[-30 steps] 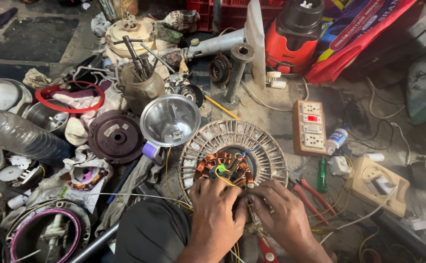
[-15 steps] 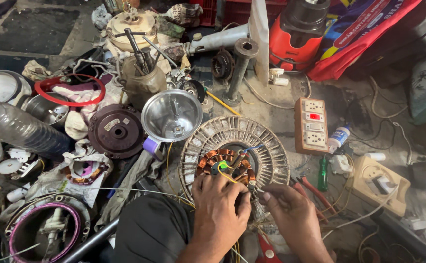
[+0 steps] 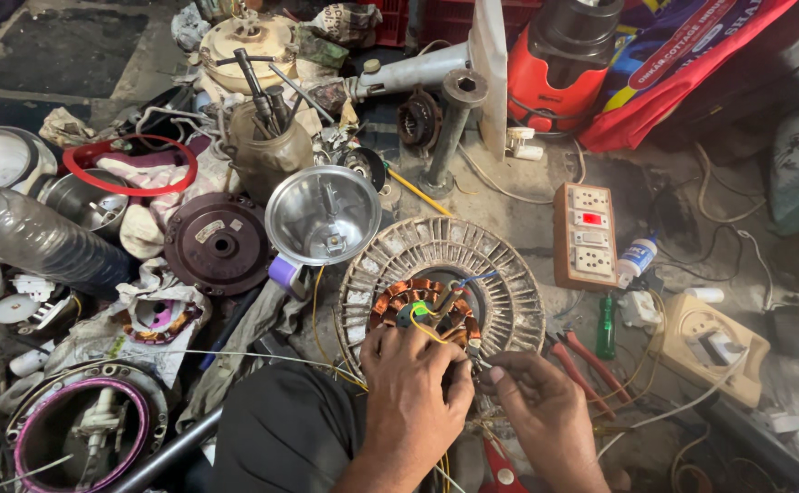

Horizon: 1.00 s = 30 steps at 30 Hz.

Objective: The person sits on the floor and works on a motor stator, using pliers to strip and twist wires, then wrapping connections with electrical tape. The person repeatedly adjusts and secures the wires on the stator coils.

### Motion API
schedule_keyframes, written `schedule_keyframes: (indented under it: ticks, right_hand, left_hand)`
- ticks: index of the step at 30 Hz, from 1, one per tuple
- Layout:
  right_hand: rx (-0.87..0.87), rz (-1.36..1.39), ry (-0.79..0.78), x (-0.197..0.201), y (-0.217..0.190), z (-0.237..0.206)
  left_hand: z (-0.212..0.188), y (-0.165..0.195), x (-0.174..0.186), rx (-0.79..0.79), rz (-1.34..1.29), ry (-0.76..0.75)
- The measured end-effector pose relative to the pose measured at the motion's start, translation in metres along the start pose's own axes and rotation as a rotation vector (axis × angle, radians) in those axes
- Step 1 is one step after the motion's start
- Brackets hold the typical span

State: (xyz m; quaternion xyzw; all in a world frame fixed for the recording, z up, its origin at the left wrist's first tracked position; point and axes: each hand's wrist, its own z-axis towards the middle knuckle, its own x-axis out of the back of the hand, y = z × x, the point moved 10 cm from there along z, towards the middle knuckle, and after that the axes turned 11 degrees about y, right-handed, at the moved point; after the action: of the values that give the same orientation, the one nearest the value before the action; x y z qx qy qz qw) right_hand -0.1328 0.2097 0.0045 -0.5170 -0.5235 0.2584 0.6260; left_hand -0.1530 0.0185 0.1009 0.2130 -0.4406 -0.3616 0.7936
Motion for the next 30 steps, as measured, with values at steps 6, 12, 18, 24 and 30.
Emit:
schedule_keyframes:
  ticks: [6,12,18,24,30]
  right_hand:
    - [-0.015,-0.044,0.022,0.000,-0.009,-0.002]
    - [0.063,-0.231,0.040,0.004,-0.025,0.008]
    - [0.261,-0.271,-0.034,-0.004,-0.046,0.016]
    - [0.232,-0.285,-0.118,-0.012,-0.049,0.017]
    - [0.443,-0.287,-0.130,-0.013,-0.075,0.011]
  left_hand:
    - [0.000,0.000,0.001,-0.006,-0.003,-0.003]
    - [0.000,0.000,-0.001,-0.019,0.019,-0.024]
    - [0.000,0.000,-0.003,-0.018,0.028,-0.044]
    - [-0.001,0.000,-0.004,-0.008,0.026,-0.052]
    - [-0.001,0.003,-0.001,-0.025,0.010,-0.052]
